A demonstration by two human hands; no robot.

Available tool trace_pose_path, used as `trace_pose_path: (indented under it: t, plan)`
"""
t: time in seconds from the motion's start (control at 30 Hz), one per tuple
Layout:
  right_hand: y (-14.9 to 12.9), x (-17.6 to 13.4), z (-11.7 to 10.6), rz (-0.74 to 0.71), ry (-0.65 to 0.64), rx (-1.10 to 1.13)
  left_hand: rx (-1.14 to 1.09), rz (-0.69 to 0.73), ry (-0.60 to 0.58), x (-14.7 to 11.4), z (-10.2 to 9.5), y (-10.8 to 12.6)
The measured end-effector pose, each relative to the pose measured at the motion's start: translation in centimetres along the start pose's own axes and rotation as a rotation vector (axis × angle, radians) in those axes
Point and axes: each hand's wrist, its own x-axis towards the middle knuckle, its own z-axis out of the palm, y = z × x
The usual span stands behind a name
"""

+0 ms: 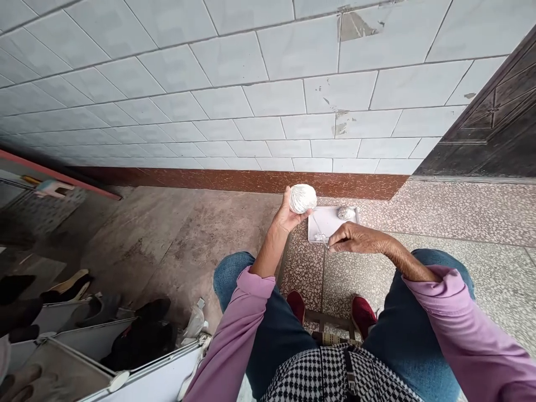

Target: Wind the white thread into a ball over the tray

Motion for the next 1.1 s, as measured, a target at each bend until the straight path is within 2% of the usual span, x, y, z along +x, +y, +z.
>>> trace_pose_path:
  t: [0.1, 0.23, 0.37, 0.43, 0.5, 0.7, 0.83, 0.93, 1.1]
  plan:
    - [0.6, -1.3, -0.4, 0.058, -0.007, -0.033, 0.04, -0.002, 0.014, 0.0, -0.9, -0.2]
    - [1.6, -3.4, -1.3, 0.134, 0.078, -0.088, 0.087, -0.008, 0.104, 0.0, -1.5, -0.9]
    - [1.5, -3.3, -0.5, 0.137, 0.038, -0.095, 0.263, 0.01, 0.223, -0.6, -0.4, -3.1]
    - [1.1, -2.5, 0.0, 0.098, 0.016, -0.08, 0.407, 0.055, 0.23, -1.2, 0.7, -4.4]
    - [0.8, -1.9, -0.1, 0.056, 0.066, -0.081, 0.537, 0.108, 0.176, -1.7, 1.6, -5.4]
    - [1.3, -1.2, -2.1, -0.002, 0.432, -0.2, 0.727, 0.229, 0.084, -2.0, 2.6, -6.0]
    - [2.0, -0.7, -3.1, 0.012, 0.589, -0.318, 0.737, 0.154, -0.062, -2.5, 2.7, -5.7]
    - [2.3, -0.4, -3.4, 0.02, 0.655, -0.326, 0.668, 0.084, -0.187, -3.3, 2.9, -5.4]
    - [2.8, 0.1, -3.3, -0.013, 0.656, -0.215, 0.608, 0.132, -0.327, -4.1, 3.5, -4.6]
